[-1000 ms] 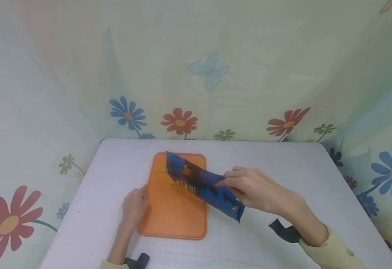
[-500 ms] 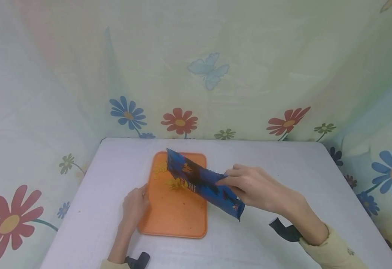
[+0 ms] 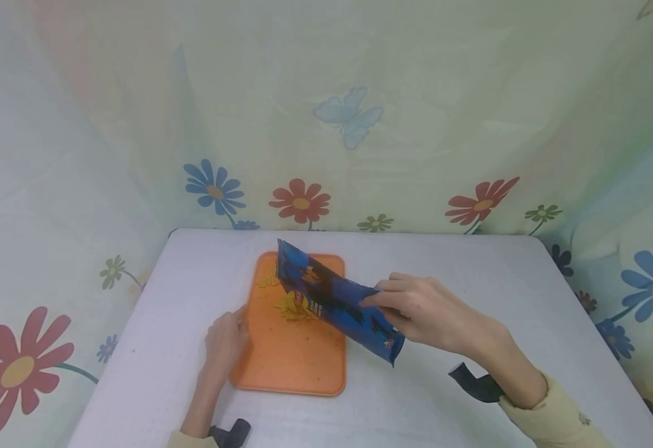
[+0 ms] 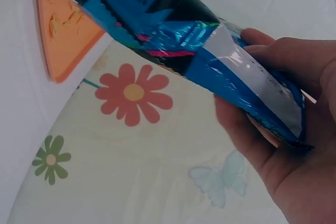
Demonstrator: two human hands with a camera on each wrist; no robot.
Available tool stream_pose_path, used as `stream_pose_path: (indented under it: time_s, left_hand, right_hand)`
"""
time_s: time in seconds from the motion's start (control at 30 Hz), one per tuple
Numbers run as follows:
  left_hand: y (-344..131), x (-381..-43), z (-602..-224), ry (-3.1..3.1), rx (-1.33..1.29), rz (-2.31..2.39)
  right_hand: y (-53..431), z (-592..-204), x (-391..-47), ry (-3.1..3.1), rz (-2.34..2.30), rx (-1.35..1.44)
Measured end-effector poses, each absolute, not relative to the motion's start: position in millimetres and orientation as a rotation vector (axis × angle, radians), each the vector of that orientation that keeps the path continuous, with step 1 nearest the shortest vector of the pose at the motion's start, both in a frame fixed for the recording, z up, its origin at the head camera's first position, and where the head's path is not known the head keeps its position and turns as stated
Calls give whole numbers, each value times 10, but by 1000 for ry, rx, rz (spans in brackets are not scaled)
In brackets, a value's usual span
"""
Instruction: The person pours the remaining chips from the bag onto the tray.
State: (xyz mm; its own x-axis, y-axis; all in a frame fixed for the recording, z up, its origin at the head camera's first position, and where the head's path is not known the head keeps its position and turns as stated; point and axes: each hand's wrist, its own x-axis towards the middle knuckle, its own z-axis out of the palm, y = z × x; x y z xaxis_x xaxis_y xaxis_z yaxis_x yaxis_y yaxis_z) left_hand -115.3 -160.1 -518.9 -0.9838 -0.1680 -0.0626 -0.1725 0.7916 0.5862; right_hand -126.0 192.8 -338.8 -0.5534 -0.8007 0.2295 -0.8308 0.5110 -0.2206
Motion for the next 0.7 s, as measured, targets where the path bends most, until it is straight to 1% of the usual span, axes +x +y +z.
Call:
stream_pose_path:
  time_s: [0.7]
  left_hand:
    - [-1618,-1163,-5188,2942,-279,982]
  right_hand:
    - [1919,-3382,-1249,-2614,476,1426]
